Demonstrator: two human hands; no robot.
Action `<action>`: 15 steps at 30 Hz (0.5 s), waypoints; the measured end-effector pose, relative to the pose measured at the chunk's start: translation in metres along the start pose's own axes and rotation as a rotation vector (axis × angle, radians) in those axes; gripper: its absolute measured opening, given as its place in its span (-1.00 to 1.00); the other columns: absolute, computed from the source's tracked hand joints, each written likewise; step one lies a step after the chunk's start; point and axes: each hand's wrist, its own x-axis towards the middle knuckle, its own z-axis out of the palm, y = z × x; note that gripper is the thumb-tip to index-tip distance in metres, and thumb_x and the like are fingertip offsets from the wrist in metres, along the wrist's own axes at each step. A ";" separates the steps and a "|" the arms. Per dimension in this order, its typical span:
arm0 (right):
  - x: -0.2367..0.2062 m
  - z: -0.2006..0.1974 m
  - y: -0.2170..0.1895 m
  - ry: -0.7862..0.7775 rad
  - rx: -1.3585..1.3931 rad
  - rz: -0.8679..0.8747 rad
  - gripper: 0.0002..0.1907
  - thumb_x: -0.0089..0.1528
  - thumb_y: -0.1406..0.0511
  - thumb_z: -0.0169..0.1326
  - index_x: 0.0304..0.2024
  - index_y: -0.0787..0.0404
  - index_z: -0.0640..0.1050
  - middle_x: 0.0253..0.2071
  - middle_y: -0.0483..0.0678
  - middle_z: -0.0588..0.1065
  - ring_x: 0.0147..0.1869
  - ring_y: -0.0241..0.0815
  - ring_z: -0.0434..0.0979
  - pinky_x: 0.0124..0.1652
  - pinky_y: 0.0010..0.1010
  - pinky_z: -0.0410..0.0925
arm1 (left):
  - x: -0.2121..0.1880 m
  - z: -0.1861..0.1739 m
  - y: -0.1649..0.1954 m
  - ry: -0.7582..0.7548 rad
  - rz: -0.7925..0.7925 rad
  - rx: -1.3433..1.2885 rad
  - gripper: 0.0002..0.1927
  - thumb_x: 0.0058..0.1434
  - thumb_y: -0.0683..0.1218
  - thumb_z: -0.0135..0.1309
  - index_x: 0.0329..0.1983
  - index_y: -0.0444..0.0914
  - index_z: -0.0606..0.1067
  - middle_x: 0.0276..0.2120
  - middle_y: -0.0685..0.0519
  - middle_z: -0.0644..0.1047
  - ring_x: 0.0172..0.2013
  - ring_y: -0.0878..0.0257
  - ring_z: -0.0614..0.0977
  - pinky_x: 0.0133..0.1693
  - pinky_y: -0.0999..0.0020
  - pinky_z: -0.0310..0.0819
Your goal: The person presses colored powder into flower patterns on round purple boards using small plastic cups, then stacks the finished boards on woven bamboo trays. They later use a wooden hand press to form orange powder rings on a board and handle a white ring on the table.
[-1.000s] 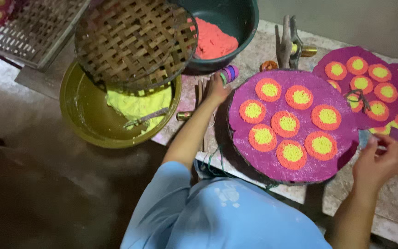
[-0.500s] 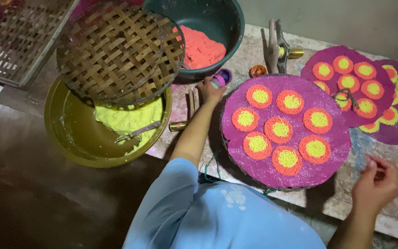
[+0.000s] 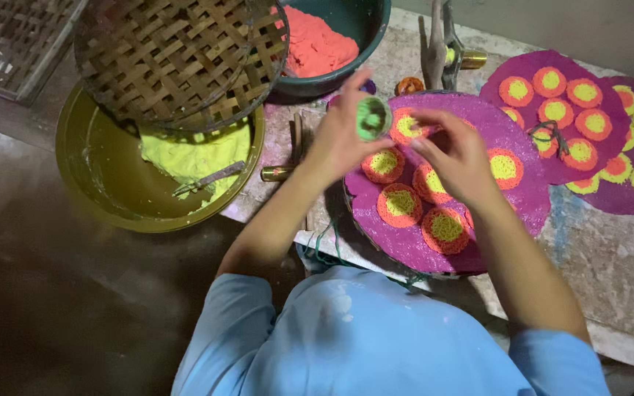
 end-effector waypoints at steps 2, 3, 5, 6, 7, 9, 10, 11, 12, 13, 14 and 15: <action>0.028 0.014 -0.005 0.021 -0.098 0.053 -0.75 0.35 0.40 0.18 0.07 0.33 0.52 -0.14 -0.07 0.52 -0.15 -0.36 0.50 -0.16 -0.50 0.40 | -0.002 -0.004 0.028 -0.004 0.118 0.075 0.17 -0.11 -0.03 0.57 0.45 -0.21 0.06 0.11 -0.11 0.53 0.06 -0.01 0.61 0.12 0.15 0.53; 0.040 0.015 -0.003 0.034 -0.148 0.076 -0.80 0.35 0.40 0.17 0.01 0.32 0.53 -0.21 -0.08 0.52 -0.22 -0.36 0.50 -0.23 -0.49 0.39 | -0.002 -0.004 0.034 0.052 0.197 0.142 0.18 -0.15 -0.06 0.56 0.45 -0.21 0.07 0.18 -0.16 0.46 0.11 -0.05 0.57 0.15 0.12 0.50; 0.057 0.012 0.007 0.005 -0.300 0.082 -0.81 0.30 0.43 0.17 -0.03 0.30 0.56 -0.29 -0.07 0.53 -0.27 -0.33 0.49 -0.26 -0.45 0.38 | 0.001 -0.005 0.029 0.076 0.217 0.092 0.18 -0.17 -0.06 0.56 0.44 -0.22 0.08 0.24 -0.20 0.38 0.15 -0.04 0.53 0.17 0.12 0.49; 0.064 0.009 0.016 -0.008 -0.376 0.088 -0.81 0.27 0.44 0.17 -0.05 0.30 0.58 -0.33 -0.06 0.54 -0.30 -0.31 0.48 -0.28 -0.44 0.38 | 0.004 -0.005 0.019 0.040 0.158 -0.023 0.18 -0.16 -0.03 0.57 0.43 -0.22 0.08 0.24 -0.19 0.36 0.13 0.01 0.54 0.15 0.15 0.50; 0.071 0.004 0.028 0.001 -0.282 0.136 -0.82 0.26 0.42 0.16 -0.07 0.28 0.58 -0.30 -0.08 0.56 -0.28 -0.33 0.53 -0.27 -0.44 0.42 | 0.007 -0.002 0.004 0.001 0.100 -0.138 0.18 -0.16 0.00 0.57 0.42 -0.22 0.08 0.23 -0.18 0.35 0.10 0.06 0.55 0.12 0.18 0.52; 0.083 -0.010 0.054 0.016 -0.094 0.235 -0.82 0.22 0.38 0.14 -0.12 0.26 0.56 -0.26 -0.11 0.59 -0.22 -0.38 0.63 -0.26 -0.44 0.49 | 0.012 0.005 -0.036 0.063 0.012 -0.161 -0.01 -0.03 -0.03 0.52 0.36 -0.25 0.19 0.22 -0.18 0.37 0.14 0.06 0.54 0.12 0.18 0.53; 0.089 -0.020 0.066 0.080 -0.294 0.199 -0.83 0.23 0.37 0.17 -0.13 0.28 0.59 -0.27 -0.03 0.60 -0.24 -0.27 0.63 -0.25 -0.36 0.48 | 0.016 0.008 -0.060 0.097 -0.030 -0.171 -0.11 0.03 -0.04 0.50 0.33 -0.26 0.24 0.22 -0.18 0.38 0.16 0.05 0.54 0.12 0.17 0.53; 0.094 -0.031 0.077 0.146 -0.492 0.161 -0.83 0.23 0.37 0.19 -0.14 0.30 0.61 -0.28 0.04 0.60 -0.25 -0.16 0.63 -0.24 -0.28 0.47 | 0.019 0.010 -0.085 0.116 -0.120 -0.126 -0.25 0.10 -0.04 0.42 0.28 -0.26 0.29 0.18 -0.15 0.42 0.15 0.07 0.58 0.12 0.19 0.54; 0.096 -0.041 0.087 0.211 -0.690 0.123 -0.83 0.24 0.36 0.22 -0.14 0.32 0.63 -0.29 0.12 0.60 -0.27 -0.05 0.62 -0.23 -0.20 0.45 | 0.019 0.012 -0.109 0.133 -0.211 -0.081 -0.39 0.18 -0.04 0.35 0.22 -0.26 0.35 0.15 -0.13 0.45 0.14 0.08 0.62 0.12 0.21 0.56; 0.095 -0.047 0.096 0.218 -0.714 0.154 -0.82 0.22 0.35 0.22 -0.16 0.31 0.64 -0.30 0.14 0.60 -0.27 -0.01 0.63 -0.22 -0.17 0.46 | 0.016 0.014 -0.130 0.116 -0.178 0.044 -0.41 0.16 -0.09 0.34 0.21 -0.27 0.37 0.12 -0.15 0.45 0.15 0.00 0.57 0.16 0.16 0.49; 0.095 -0.053 0.103 0.226 -0.738 0.185 -0.82 0.21 0.34 0.22 -0.17 0.31 0.65 -0.30 0.16 0.60 -0.27 0.03 0.63 -0.20 -0.15 0.47 | 0.014 0.016 -0.148 0.098 -0.142 0.169 -0.43 0.14 -0.15 0.33 0.19 -0.28 0.39 0.09 -0.17 0.45 0.15 -0.09 0.53 0.20 0.10 0.43; 0.094 -0.056 0.109 0.233 -0.761 0.217 -0.81 0.19 0.32 0.22 -0.19 0.31 0.66 -0.31 0.17 0.60 -0.26 0.07 0.64 -0.19 -0.13 0.47 | 0.015 0.020 -0.162 0.082 -0.174 0.223 -0.43 0.11 -0.14 0.33 0.17 -0.26 0.40 0.09 -0.18 0.45 0.14 -0.11 0.53 0.19 0.09 0.42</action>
